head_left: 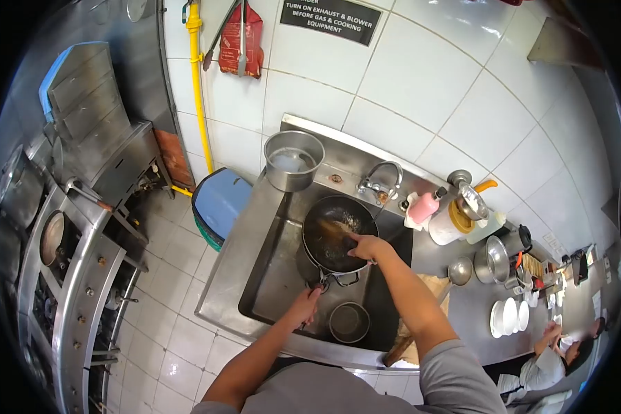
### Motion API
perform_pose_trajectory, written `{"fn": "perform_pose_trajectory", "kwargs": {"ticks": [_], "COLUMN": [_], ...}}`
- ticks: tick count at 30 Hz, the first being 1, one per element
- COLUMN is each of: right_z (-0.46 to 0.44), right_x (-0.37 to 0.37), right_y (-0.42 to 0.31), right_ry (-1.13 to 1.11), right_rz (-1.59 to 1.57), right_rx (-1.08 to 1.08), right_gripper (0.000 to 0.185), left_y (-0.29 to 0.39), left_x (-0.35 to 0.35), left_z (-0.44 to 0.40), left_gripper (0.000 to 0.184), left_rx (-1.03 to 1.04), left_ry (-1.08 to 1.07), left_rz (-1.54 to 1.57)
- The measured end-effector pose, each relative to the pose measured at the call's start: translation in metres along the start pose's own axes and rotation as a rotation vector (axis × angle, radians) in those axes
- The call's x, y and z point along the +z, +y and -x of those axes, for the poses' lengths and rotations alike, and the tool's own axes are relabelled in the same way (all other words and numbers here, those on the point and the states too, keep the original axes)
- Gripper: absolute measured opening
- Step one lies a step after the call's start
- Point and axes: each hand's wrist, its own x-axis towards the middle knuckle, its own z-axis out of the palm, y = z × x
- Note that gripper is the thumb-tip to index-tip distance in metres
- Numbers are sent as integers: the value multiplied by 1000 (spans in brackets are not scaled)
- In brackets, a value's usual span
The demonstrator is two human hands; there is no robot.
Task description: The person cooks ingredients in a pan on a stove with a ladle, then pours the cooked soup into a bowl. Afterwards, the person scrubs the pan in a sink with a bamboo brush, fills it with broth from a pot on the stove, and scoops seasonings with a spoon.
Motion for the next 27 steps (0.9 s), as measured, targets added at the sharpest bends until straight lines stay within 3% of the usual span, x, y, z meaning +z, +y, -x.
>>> {"fn": "perform_pose_trajectory", "kwargs": {"ticks": [1, 2, 4, 5, 8, 10, 12, 13, 14, 16, 17, 18, 20, 21, 23, 24, 26, 27], "right_z": [-23, -49, -77, -2, 9, -7, 1, 5, 28, 58, 66, 66, 65, 42, -24, -28, -29, -29], "right_x": [10, 19, 40, 12, 0, 10, 17, 11, 0, -17, -17, -15, -11, -1, 44, 59, 88, 101], "right_y": [12, 21, 44, 4, 32, 57, 52, 57, 51, 45, 48, 41, 16, 16, 19, 11, -2, -17], "right_ry": [204, 205, 241, -72, -199, -80, 273, 94, 88, -196, -308, -300, -300, -293, -87, -94, 40, 166], "right_rz": [146, 150, 212, -82, -192, -224, 173, 91, 91, 400, 338, 332, -1, -4, -894, -896, -1959, -2148], "right_rx": [73, 67, -208, -118, -102, -108, 20, 39, 36, -37, -98, -103, -189, -195, -318, -329, -197, -181], "right_gripper": [75, 75, 76, 78, 77, 77, 73, 74, 74, 76, 75, 75, 72, 72, 59, 59, 47, 41], "left_y": [7, 7, -2, 0, -1, 2, 5, 4, 4, 9, 11, 9, 9, 10, 6, 6, 2, 0], "left_x": [-2, -4, -1, 0, -5, -6, -7, -9, -11, -18, -18, -16, -14, -14, -15, -16, -10, -6], "left_z": [-2, -5, -5, -6, 1, -1, -3, -2, 0, 2, 0, 1, 1, 3, 7, 4, 1, 0], "left_gripper": [44, 44, 42, 42, 42, 43, 44, 45, 45, 44, 44, 43, 43, 43, 43, 43, 43, 43], "left_rx": [16, 19, 6, 7, -49, 1, -7, -20, -26, -40, -33, -55, -66, -41, -26, -27, -28, -20], "left_ry": [-13, -7, -2, -4, -2, -29, -11, 3, 6, -18, -13, -12, -9, -7, 9, 17, 24, 33], "left_rz": [-20, -18, 31, 34, 25, -40, -37, -34, -33, -13, -19, -53, -97, -84, -70, -78, -76, -100]}}
